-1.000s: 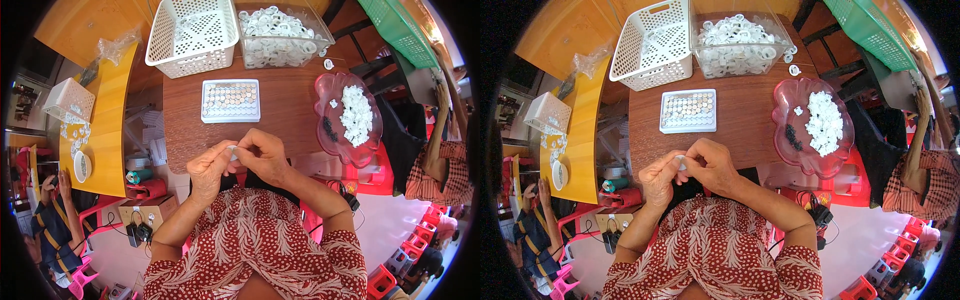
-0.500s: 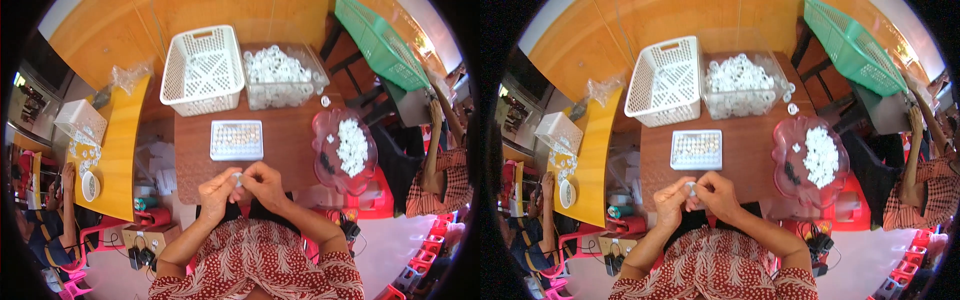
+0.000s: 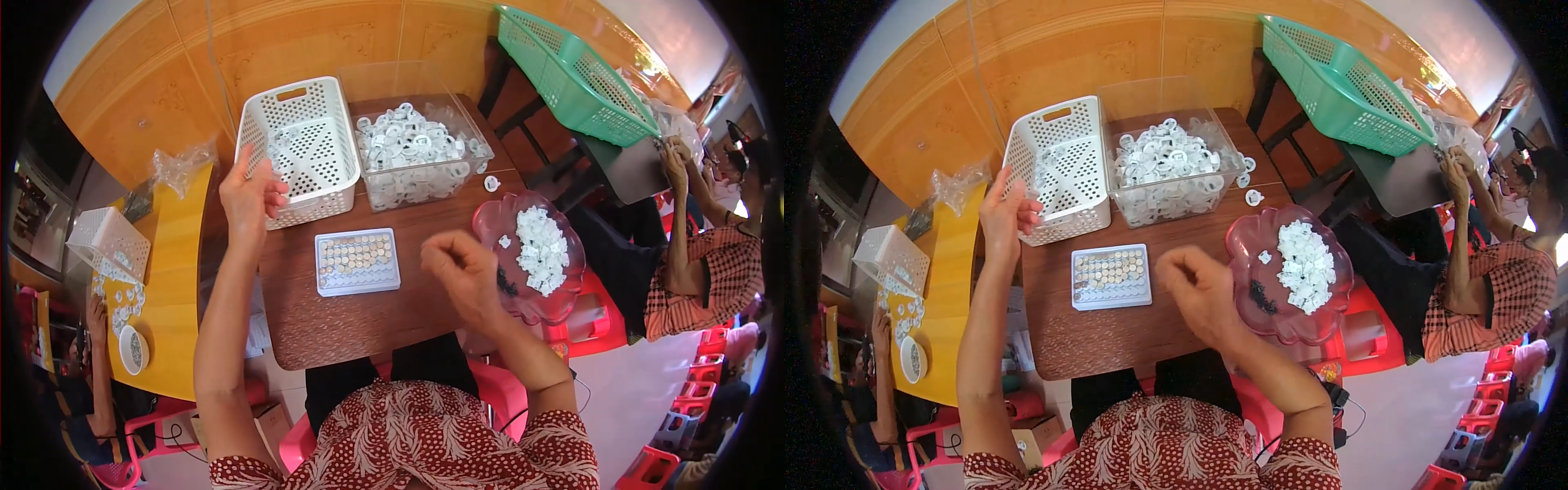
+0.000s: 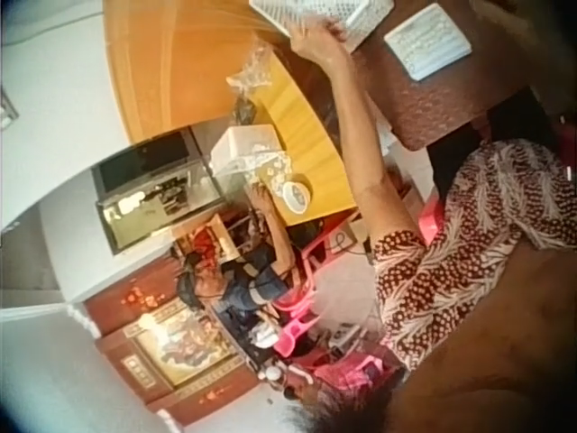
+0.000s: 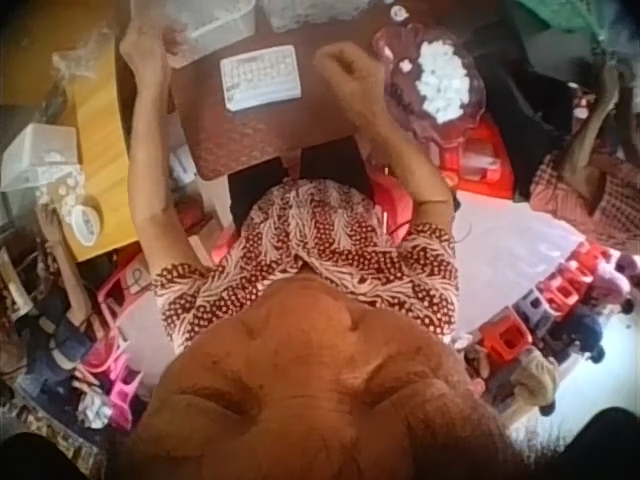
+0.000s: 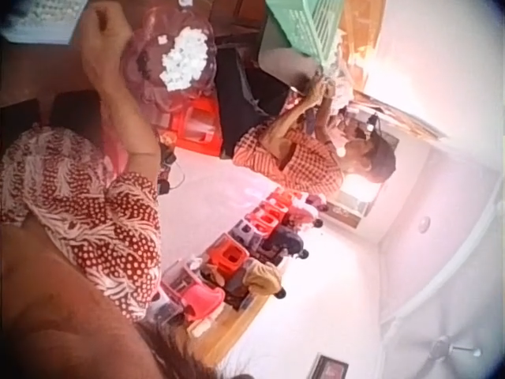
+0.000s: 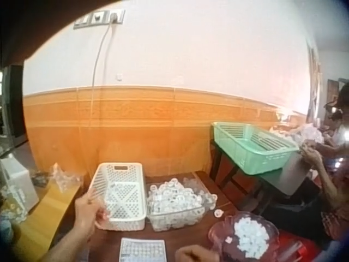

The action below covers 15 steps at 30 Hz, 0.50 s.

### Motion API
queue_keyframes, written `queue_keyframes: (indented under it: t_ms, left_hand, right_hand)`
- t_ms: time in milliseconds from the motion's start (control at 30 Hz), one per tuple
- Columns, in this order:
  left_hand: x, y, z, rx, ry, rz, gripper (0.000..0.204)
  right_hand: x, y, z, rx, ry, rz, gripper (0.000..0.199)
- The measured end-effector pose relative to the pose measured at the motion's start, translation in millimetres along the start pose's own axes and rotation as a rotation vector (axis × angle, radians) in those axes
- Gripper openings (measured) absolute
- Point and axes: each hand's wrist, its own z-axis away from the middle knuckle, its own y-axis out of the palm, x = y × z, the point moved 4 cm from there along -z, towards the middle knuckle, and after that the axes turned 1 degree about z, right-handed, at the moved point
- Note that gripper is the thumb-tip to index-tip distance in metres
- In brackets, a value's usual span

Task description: The person assembles small plastic housing units by hand, inserting metal contacts into them at a workbench.

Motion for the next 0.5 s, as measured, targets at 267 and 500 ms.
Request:
queue_keyframes:
  t_ms: [267,500]
  left_hand:
    - [12.7,21.7,63.1,0.110,0.015,0.010,0.051]
    - [62.4,26.5,144.0,0.269,-0.238,0.119,0.040]
  right_hand:
    - [3.7,-38.5,-142.8,-0.018,-0.191,0.656,0.016]
    - [-49.7,24.5,-219.6,0.419,-0.346,1.029,0.029]
